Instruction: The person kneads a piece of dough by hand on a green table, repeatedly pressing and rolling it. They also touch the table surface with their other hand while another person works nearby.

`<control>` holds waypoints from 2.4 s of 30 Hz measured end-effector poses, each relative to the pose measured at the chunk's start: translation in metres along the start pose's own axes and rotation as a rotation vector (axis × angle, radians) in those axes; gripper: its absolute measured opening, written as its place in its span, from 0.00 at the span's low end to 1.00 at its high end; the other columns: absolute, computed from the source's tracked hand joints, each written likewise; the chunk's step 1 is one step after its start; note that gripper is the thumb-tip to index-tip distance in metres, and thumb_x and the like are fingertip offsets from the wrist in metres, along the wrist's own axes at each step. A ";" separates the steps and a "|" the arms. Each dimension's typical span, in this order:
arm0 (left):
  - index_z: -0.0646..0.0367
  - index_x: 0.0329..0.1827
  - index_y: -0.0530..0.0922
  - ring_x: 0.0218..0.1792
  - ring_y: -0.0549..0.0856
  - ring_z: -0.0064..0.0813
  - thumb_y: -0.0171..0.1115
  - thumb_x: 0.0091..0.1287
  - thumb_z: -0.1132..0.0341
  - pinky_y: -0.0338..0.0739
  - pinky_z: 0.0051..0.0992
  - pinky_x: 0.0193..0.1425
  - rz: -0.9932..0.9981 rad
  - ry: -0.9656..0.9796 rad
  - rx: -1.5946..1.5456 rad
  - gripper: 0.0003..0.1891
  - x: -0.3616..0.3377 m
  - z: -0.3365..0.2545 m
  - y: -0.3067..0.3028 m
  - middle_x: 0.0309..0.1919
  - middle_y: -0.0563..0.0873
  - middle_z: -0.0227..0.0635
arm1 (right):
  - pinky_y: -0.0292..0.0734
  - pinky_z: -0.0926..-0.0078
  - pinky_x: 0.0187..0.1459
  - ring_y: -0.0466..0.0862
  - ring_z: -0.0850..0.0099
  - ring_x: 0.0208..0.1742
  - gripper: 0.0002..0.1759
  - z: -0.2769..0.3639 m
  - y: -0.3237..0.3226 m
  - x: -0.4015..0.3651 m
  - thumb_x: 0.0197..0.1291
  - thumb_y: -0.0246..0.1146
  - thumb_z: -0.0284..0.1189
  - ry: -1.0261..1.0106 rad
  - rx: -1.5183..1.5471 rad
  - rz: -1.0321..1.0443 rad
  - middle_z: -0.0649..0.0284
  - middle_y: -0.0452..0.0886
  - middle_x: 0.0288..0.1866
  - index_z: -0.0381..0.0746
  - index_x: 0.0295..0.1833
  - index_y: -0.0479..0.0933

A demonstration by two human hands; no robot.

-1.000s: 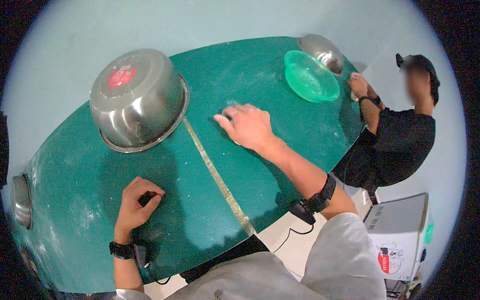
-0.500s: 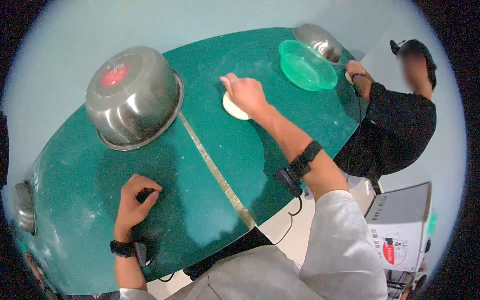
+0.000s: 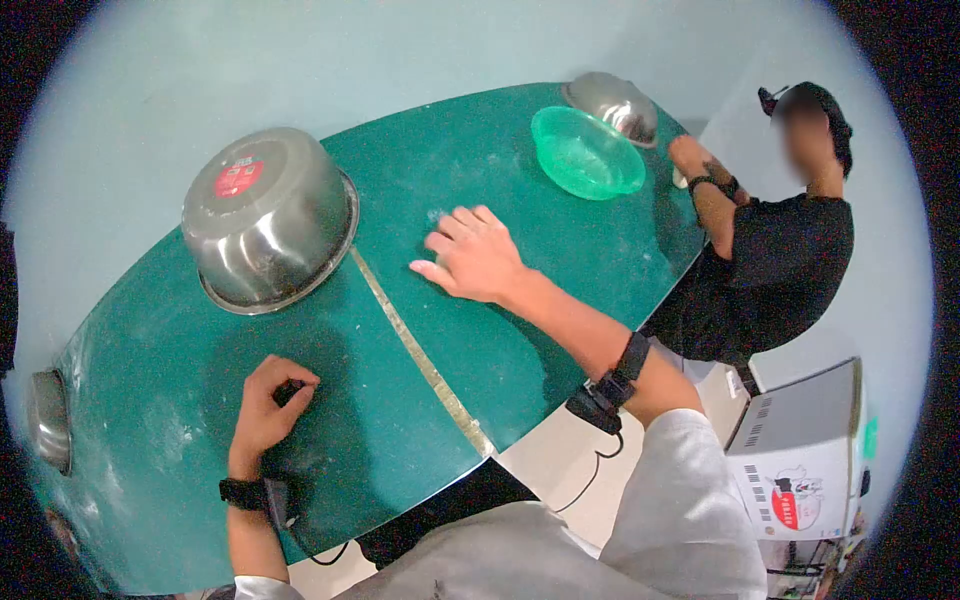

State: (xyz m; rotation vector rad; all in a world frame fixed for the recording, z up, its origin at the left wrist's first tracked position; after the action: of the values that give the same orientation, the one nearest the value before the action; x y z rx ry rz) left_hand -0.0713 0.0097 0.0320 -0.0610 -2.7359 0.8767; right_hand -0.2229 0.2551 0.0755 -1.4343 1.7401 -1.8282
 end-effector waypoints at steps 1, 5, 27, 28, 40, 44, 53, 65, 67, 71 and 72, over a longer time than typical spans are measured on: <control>0.57 0.39 0.88 0.37 0.83 0.33 0.70 0.60 0.75 0.78 0.30 0.43 0.003 -0.005 0.003 0.06 0.000 0.001 0.000 0.35 0.89 0.32 | 0.81 0.59 0.47 0.84 0.62 0.44 0.18 0.001 0.007 0.008 0.69 0.61 0.49 0.002 0.006 0.000 0.64 0.83 0.39 0.45 0.42 0.84; 0.57 0.38 0.87 0.38 0.83 0.33 0.70 0.58 0.76 0.78 0.30 0.44 0.003 0.011 -0.009 0.06 0.002 0.001 0.001 0.36 0.89 0.32 | 0.81 0.58 0.34 0.86 0.61 0.35 0.24 0.014 0.029 0.027 0.71 0.57 0.53 -0.053 0.116 0.004 0.62 0.84 0.31 0.45 0.34 0.82; 0.57 0.38 0.87 0.36 0.82 0.29 0.70 0.60 0.76 0.77 0.28 0.42 -0.019 -0.051 -0.035 0.06 -0.001 0.011 0.002 0.34 0.88 0.30 | 0.66 0.44 0.70 0.86 0.55 0.55 0.27 -0.121 0.058 -0.029 0.78 0.49 0.47 0.604 -0.045 0.149 0.52 0.85 0.59 0.36 0.57 0.82; 0.57 0.38 0.87 0.36 0.82 0.29 0.70 0.60 0.76 0.77 0.28 0.42 -0.032 -0.039 -0.034 0.06 0.000 0.010 0.002 0.34 0.88 0.30 | 0.62 0.38 0.71 0.86 0.53 0.55 0.28 -0.115 0.060 -0.039 0.77 0.49 0.49 0.595 0.026 0.096 0.49 0.84 0.57 0.36 0.58 0.81; 0.56 0.40 0.88 0.37 0.83 0.30 0.70 0.61 0.75 0.78 0.27 0.43 -0.005 -0.030 -0.031 0.06 -0.001 0.008 0.002 0.35 0.88 0.31 | 0.81 0.56 0.55 0.87 0.48 0.54 0.33 -0.052 0.041 -0.001 0.63 0.72 0.46 0.696 0.726 -0.195 0.44 0.86 0.50 0.37 0.65 0.72; 0.57 0.40 0.88 0.37 0.83 0.32 0.70 0.62 0.74 0.78 0.29 0.43 -0.003 0.014 -0.012 0.06 -0.003 0.006 0.000 0.36 0.89 0.33 | 0.84 0.58 0.50 0.90 0.55 0.48 0.25 -0.056 0.019 0.022 0.60 0.74 0.45 0.465 0.756 0.151 0.49 0.89 0.44 0.40 0.55 0.81; 0.57 0.39 0.88 0.36 0.83 0.34 0.70 0.60 0.74 0.78 0.31 0.43 0.000 0.037 -0.009 0.06 0.001 0.002 0.001 0.35 0.89 0.34 | 0.83 0.57 0.48 0.88 0.54 0.47 0.23 -0.040 0.007 -0.002 0.60 0.71 0.50 0.254 0.256 0.771 0.56 0.89 0.47 0.45 0.53 0.85; 0.57 0.39 0.87 0.37 0.83 0.36 0.70 0.60 0.74 0.78 0.32 0.44 0.009 0.057 -0.006 0.06 0.001 -0.001 0.001 0.35 0.89 0.34 | 0.80 0.68 0.58 0.88 0.67 0.52 0.16 -0.019 0.025 -0.001 0.65 0.68 0.27 0.311 1.047 0.340 0.58 0.89 0.50 0.39 0.57 0.84; 0.57 0.39 0.87 0.37 0.83 0.36 0.70 0.60 0.74 0.78 0.32 0.45 0.009 0.044 -0.006 0.06 0.000 0.000 0.000 0.35 0.89 0.34 | 0.81 0.66 0.57 0.88 0.64 0.50 0.14 -0.031 0.028 -0.004 0.65 0.66 0.26 0.316 0.952 0.292 0.58 0.89 0.48 0.39 0.56 0.84; 0.56 0.39 0.87 0.36 0.83 0.35 0.70 0.60 0.74 0.78 0.32 0.44 0.001 0.071 -0.011 0.06 0.001 -0.003 0.000 0.34 0.89 0.33 | 0.82 0.58 0.52 0.86 0.54 0.45 0.13 -0.054 0.032 -0.020 0.63 0.63 0.23 0.247 0.416 0.177 0.57 0.84 0.43 0.40 0.52 0.84; 0.56 0.39 0.87 0.36 0.83 0.35 0.70 0.60 0.74 0.78 0.32 0.44 -0.001 0.079 -0.015 0.06 0.001 -0.004 -0.001 0.34 0.89 0.33 | 0.82 0.53 0.50 0.84 0.51 0.47 0.14 -0.054 0.031 -0.026 0.60 0.62 0.23 0.261 0.338 0.202 0.57 0.82 0.44 0.40 0.52 0.83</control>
State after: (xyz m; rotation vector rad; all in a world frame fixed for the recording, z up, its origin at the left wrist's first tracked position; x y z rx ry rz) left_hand -0.0713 0.0109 0.0360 -0.0956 -2.6693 0.8362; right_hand -0.2641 0.3000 0.0471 -0.8928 1.5185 -2.1406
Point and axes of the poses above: each hand's wrist, its own x-axis towards the middle knuckle, its own y-axis out of the palm, z = x × y, the point moved 8 cm from there along x, towards the middle knuckle
